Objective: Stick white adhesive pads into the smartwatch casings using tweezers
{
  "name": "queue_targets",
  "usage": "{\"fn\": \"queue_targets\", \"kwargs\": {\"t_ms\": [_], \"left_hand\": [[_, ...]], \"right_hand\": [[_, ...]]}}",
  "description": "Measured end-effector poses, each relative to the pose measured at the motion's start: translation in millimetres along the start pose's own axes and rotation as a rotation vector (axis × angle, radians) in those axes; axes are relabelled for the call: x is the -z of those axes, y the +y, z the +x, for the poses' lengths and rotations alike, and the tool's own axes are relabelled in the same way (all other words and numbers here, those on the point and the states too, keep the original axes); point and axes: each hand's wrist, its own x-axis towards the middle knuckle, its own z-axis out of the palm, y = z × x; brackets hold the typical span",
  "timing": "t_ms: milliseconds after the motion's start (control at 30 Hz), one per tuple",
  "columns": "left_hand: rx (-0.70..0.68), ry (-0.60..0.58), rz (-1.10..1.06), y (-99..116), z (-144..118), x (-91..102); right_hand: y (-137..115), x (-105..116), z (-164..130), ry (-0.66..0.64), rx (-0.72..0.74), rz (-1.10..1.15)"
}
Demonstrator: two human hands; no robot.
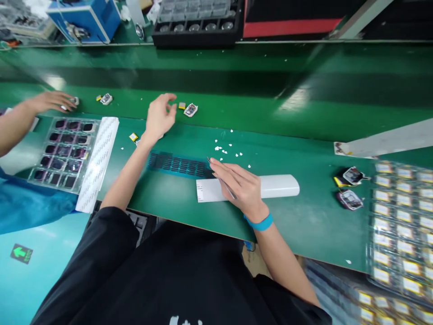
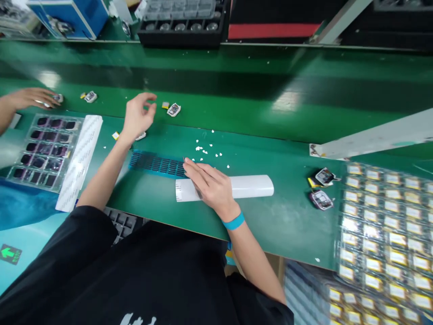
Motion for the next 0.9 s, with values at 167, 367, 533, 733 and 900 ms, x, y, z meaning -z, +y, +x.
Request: {"fn": "queue_targets", "kwargs": {"t_ms": [167, 367, 533, 733, 900], "left_hand": [[-0.117, -0.126, 0.377, -11.2, -52.1, 66.0], [-0.037, -0.055, 0.387, -23.4, -84.2, 72.3], [0.005, -0.114, 0.277, -11.9, -76.1, 73.8], [-0.033, -0.099, 0.013, 30.1, -69.4, 75.0], [0.230, 0.011, -0.498, 48.3, -56.8, 35.9]], "right_hand": [[0.9, 3.1, 2.7, 0.028, -0.002, -0.012], [0.7, 2.7, -0.2, 0.018, -0.028, 0.041], [2.9, 4.2, -0.3, 0.021, -0.028, 0.029], [4.0, 4.0, 0.2, -0.004, -0.026, 0.004], [4.7, 3.7, 0.6, 0.003, -0.036, 0.013]]}}
